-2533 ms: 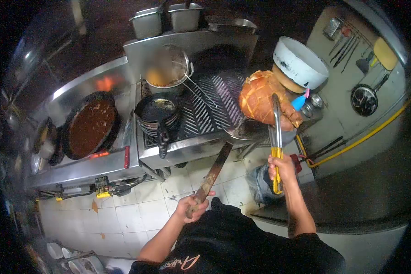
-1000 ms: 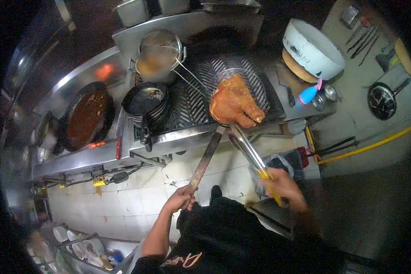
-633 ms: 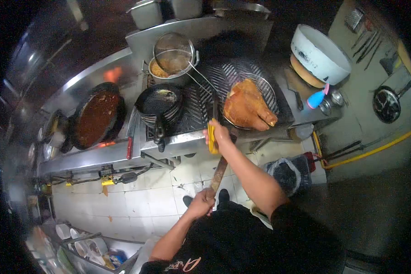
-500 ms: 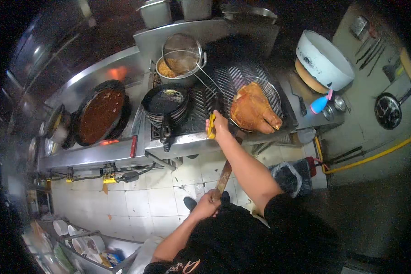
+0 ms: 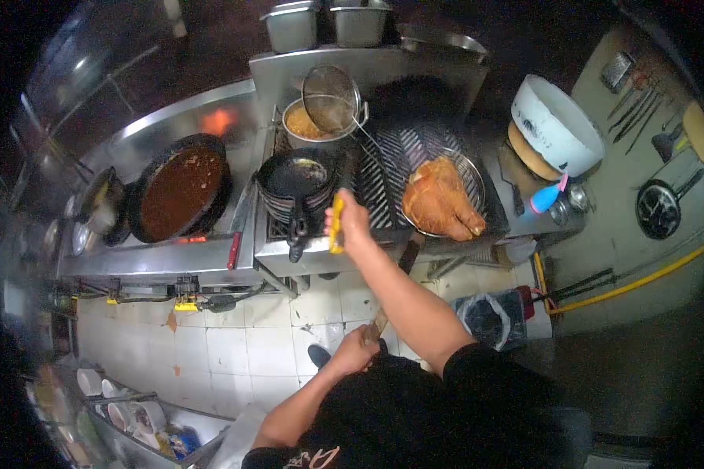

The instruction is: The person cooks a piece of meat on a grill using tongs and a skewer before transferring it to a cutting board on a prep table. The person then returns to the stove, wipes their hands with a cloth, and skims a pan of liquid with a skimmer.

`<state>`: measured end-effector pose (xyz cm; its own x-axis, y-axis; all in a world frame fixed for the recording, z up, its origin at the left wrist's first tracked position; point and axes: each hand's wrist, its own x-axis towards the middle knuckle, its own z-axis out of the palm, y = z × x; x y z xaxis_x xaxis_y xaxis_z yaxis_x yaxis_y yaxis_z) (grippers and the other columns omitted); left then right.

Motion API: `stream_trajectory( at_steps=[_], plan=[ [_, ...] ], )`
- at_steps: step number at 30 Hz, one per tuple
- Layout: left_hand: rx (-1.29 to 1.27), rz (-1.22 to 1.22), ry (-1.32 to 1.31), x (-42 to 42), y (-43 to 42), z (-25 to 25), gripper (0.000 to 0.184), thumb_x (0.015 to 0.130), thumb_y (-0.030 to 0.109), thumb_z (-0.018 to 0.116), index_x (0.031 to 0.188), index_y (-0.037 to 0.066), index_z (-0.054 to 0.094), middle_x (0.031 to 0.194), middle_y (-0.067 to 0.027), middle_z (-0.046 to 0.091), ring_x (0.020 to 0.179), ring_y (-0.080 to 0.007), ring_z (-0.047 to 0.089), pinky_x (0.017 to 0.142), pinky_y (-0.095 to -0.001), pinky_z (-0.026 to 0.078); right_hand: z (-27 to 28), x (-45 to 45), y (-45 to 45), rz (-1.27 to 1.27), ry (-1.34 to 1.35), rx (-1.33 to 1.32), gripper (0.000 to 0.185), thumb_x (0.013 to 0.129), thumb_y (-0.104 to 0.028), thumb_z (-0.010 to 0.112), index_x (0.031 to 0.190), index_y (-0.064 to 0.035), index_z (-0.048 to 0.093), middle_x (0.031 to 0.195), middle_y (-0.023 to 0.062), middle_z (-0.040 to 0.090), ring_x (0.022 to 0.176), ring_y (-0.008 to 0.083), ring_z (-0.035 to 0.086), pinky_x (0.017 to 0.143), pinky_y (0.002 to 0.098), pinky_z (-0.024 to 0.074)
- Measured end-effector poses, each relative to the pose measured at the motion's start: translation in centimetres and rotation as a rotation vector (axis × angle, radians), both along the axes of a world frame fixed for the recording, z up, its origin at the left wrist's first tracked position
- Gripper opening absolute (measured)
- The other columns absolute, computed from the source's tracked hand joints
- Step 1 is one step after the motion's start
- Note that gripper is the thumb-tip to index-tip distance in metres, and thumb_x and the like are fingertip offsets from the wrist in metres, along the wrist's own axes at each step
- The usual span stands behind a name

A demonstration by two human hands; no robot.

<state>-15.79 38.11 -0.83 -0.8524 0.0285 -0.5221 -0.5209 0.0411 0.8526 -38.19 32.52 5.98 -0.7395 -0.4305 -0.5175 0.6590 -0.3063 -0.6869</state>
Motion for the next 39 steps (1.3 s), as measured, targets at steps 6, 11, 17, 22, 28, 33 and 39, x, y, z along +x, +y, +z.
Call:
stream_trajectory(
  at_steps=[6, 11, 17, 22, 28, 33, 39],
  plan=[
    [-0.256, -0.010, 0.171, 0.1, 0.1, -2.4, 0.047, 0.073, 0.016, 0.061, 0.112, -0.006, 0.048, 0.084, -0.0209, 0.061, 0.064, -0.0275, 0.061, 0.063, -0.0368, 0.049, -6.6, -5.7, 1.9, -0.198, -0.130, -0.034, 0.038, 0.089, -0.046, 0.042, 0.090, -0.0081, 0.044, 0.064, 0.0085, 0.050, 0.049, 0.0199, 0.049, 0.045, 0.0345, 0.0437],
    [-0.113, 0.058, 0.020, -0.4, 0.8, 1.2, 0.046, 0.074, 0.012, 0.059, 0.114, -0.006, 0.045, 0.073, -0.0163, 0.058, 0.052, -0.0215, 0.057, 0.049, -0.0343, 0.047, -8.5, -8.7, 1.6, -0.276, -0.151, -0.041, 0.032, 0.090, -0.040, 0.045, 0.083, -0.0088, 0.045, 0.061, 0.0067, 0.050, 0.047, 0.0185, 0.048, 0.043, 0.0337, 0.0429],
    [-0.070, 0.031, 0.053, -1.3, 0.8, 0.3, 0.038, 0.075, 0.009, 0.056, 0.108, -0.007, 0.046, 0.070, -0.0111, 0.058, 0.047, -0.0161, 0.054, 0.042, -0.0292, 0.045, -5.5, -8.1, -1.5, -0.257, 0.000, -0.102, 0.031, 0.092, -0.034, 0.045, 0.074, -0.0082, 0.046, 0.060, 0.0056, 0.048, 0.046, 0.0178, 0.047, 0.042, 0.0326, 0.0427],
    [-0.054, 0.040, 0.136, -2.1, 1.0, -0.7, 0.029, 0.077, 0.010, 0.054, 0.101, -0.006, 0.050, 0.066, -0.0103, 0.057, 0.046, -0.0149, 0.054, 0.039, -0.0278, 0.043, -0.6, -3.4, -5.2, -0.223, -0.016, -0.207, 0.029, 0.092, -0.034, 0.046, 0.076, -0.0098, 0.047, 0.059, 0.0050, 0.048, 0.045, 0.0175, 0.046, 0.041, 0.0335, 0.0415],
    [0.206, 0.051, 0.013, -2.5, 0.5, 0.2, 0.023, 0.077, 0.006, 0.051, 0.096, -0.006, 0.050, 0.056, -0.0080, 0.052, 0.042, -0.0133, 0.050, 0.036, -0.0262, 0.042, 2.0, -0.6, -6.0, -0.130, 0.051, -0.209, 0.027, 0.092, -0.033, 0.046, 0.079, -0.0099, 0.042, 0.059, 0.0044, 0.045, 0.045, 0.0169, 0.044, 0.041, 0.0326, 0.0397],
    [0.326, 0.126, 0.001, -1.3, -1.6, 1.9, 0.013, 0.077, 0.004, 0.051, 0.088, -0.004, 0.049, 0.056, -0.0053, 0.049, 0.041, -0.0126, 0.047, 0.035, -0.0263, 0.041, 1.7, 2.3, -6.9, -0.019, 0.089, -0.193, 0.027, 0.092, -0.035, 0.045, 0.082, -0.0098, 0.042, 0.064, 0.0048, 0.047, 0.047, 0.0169, 0.046, 0.039, 0.0330, 0.0423],
    [0.269, 0.147, -0.027, 1.0, -4.2, 2.9, 0.012, 0.079, 0.004, 0.052, 0.088, -0.002, 0.047, 0.059, -0.0047, 0.051, 0.043, -0.0111, 0.050, 0.035, -0.0243, 0.043, 2.5, 6.8, -8.0, 0.047, 0.011, -0.183, 0.027, 0.091, -0.034, 0.047, 0.081, -0.0094, 0.043, 0.061, 0.0050, 0.047, 0.047, 0.0170, 0.046, 0.041, 0.0341, 0.0416]
  ],
)
